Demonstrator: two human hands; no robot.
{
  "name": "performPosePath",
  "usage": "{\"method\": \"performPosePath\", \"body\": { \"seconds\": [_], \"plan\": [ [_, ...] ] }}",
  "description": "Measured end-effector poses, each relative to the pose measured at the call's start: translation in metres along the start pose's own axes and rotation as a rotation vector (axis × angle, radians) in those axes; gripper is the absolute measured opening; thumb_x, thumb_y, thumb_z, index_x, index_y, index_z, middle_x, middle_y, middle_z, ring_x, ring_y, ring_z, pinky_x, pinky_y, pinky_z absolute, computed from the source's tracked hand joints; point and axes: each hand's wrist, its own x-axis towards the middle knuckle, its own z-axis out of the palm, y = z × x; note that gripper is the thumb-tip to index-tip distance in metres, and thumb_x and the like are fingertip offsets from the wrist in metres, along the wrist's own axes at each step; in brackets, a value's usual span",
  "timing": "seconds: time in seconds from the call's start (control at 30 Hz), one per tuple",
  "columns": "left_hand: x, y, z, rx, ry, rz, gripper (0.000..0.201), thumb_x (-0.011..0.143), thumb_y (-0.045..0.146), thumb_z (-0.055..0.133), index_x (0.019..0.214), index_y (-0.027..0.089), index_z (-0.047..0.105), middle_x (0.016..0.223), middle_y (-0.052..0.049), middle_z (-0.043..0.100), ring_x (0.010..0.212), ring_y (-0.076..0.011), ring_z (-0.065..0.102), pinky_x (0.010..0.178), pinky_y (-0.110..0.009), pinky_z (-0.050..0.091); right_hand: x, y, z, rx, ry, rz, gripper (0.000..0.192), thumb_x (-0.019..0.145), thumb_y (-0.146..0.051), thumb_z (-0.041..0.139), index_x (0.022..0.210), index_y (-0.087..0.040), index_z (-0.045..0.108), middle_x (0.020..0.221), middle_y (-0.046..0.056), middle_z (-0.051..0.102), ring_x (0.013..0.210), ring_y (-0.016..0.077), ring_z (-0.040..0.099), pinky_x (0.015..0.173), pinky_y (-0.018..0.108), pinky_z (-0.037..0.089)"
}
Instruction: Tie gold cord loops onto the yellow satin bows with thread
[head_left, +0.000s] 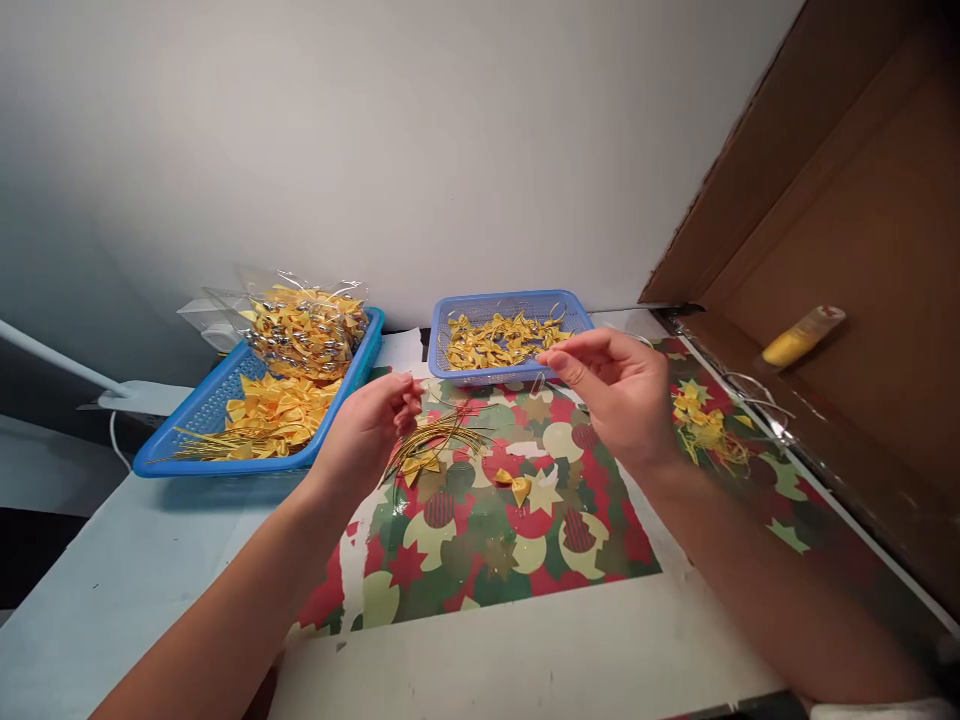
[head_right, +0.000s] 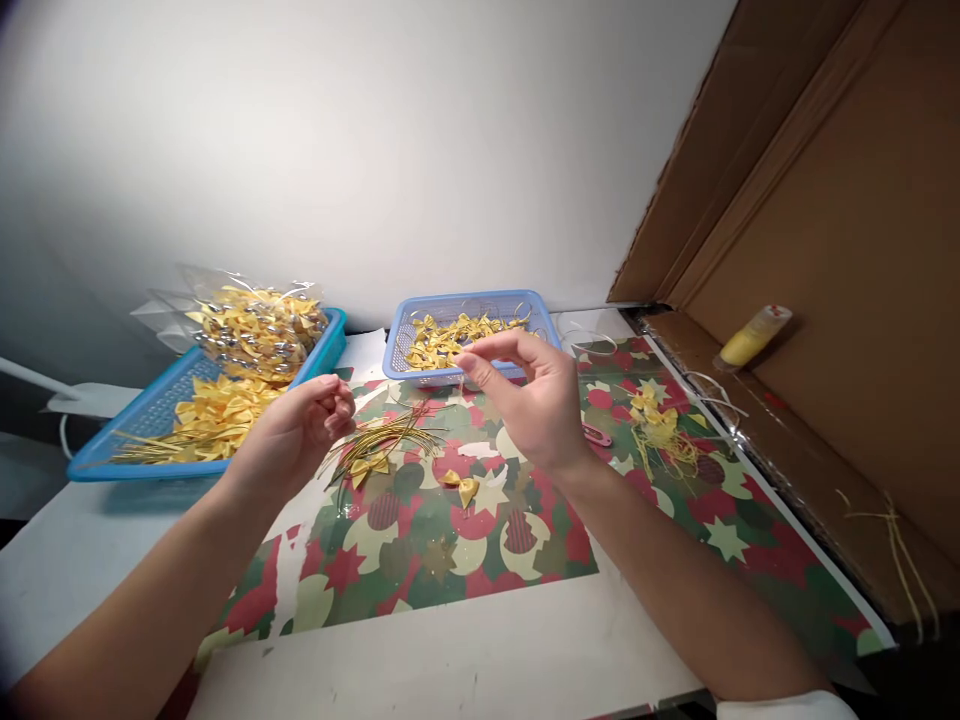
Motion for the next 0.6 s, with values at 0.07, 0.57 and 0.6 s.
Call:
{"method": "performPosePath", "body": {
  "seconds": [0.07,0.57,0.6],
  "plan": [
    [-0.001,0.000,-0.001,0.052,-0.013,0.084,0.016,0.065,0.028,0.072,0.057,0.016,0.064,0.059,0.000,0.055,0.052,-0.0081,0.042,0.050,-0.019,0.036,0.001,-0.002,-0.002,0.020,-0.012,0.024,0.014,0.077,-0.034,0.077,0.078,-0.023,0.069,0.082,0.000,0.073,0.082,0.0158,0.071,0.077,0.031,0.059],
    [-0.015,0.047,0.067,0.347,-0.410,0.554,0.020,0.085,0.036,0.065,0.093,0.022,0.077,0.098,-0.007,0.075,0.093,-0.0185,0.063,0.081,-0.026,0.047,0.042,-0.053,0.005,0.054,-0.191,-0.127,0.028,0.076,-0.047,0.076,0.084,-0.022,0.065,0.079,-0.001,0.071,0.079,0.0146,0.070,0.078,0.031,0.058],
    [-0.016,0.053,0.071,0.321,-0.424,0.588,0.019,0.085,0.035,0.065,0.090,0.021,0.077,0.095,-0.006,0.075,0.091,-0.0173,0.062,0.079,-0.025,0.047,0.044,-0.062,0.006,0.034,-0.197,-0.140,0.029,0.076,-0.048,0.075,0.084,-0.022,0.064,0.078,-0.001,0.070,0.080,0.0147,0.070,0.077,0.031,0.058]
  ]
}}
